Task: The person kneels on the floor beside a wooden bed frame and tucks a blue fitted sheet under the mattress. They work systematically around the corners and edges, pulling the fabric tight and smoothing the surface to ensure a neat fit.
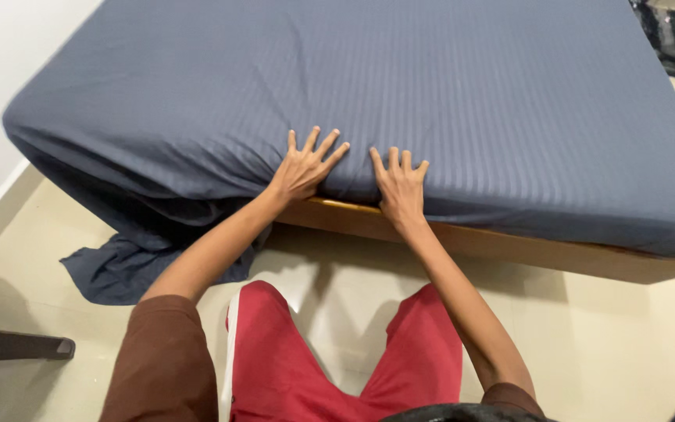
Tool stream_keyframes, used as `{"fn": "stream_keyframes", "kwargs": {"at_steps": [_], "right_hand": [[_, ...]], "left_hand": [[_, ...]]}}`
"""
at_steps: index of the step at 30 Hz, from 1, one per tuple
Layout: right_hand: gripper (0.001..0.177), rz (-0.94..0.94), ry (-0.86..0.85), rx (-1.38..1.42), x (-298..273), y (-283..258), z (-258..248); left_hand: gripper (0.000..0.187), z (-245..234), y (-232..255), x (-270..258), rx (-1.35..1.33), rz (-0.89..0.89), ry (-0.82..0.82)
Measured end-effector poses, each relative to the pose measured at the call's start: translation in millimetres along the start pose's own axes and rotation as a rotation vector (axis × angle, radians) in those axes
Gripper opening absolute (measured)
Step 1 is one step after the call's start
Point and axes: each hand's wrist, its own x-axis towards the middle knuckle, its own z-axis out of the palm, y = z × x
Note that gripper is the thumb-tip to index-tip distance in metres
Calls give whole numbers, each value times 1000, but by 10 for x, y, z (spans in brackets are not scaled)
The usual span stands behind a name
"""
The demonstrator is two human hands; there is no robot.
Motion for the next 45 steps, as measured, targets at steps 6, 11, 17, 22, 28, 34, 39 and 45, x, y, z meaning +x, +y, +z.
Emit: {"fn": "stream_keyframes", "kwargs": {"at_steps": [6,11,17,22,28,34,39,45], "right_hand": [[103,-104,-228,202,-63,408,-248],[113,-133,-273,237,-332,1110,-229],[114,-113,-296,184,-348,1152,-145],[113,-104,-251,147,-369,1137,-127],[111,-107,-204,74,-386,1148,-81],[100,-77,-125,-99,-401,1020,238],[105,-65,-205,1,-382,1048,405],[120,-62,-500,338,-186,1365,155]], "left_hand": [[84,195,-52,-36,11,268,118],[100,-80,-83,93,123,400,-150],[91,-520,14,316,-127,311,-356],[98,-400,885,646,-259,188,-10],[117,-421,1263,959,-285,210,-21],[116,-233,1343,906,-225,197,-18],[114,-128,1339,957,-226,202,-13],[115,-183,1301,991,-263,203,-67]]}}
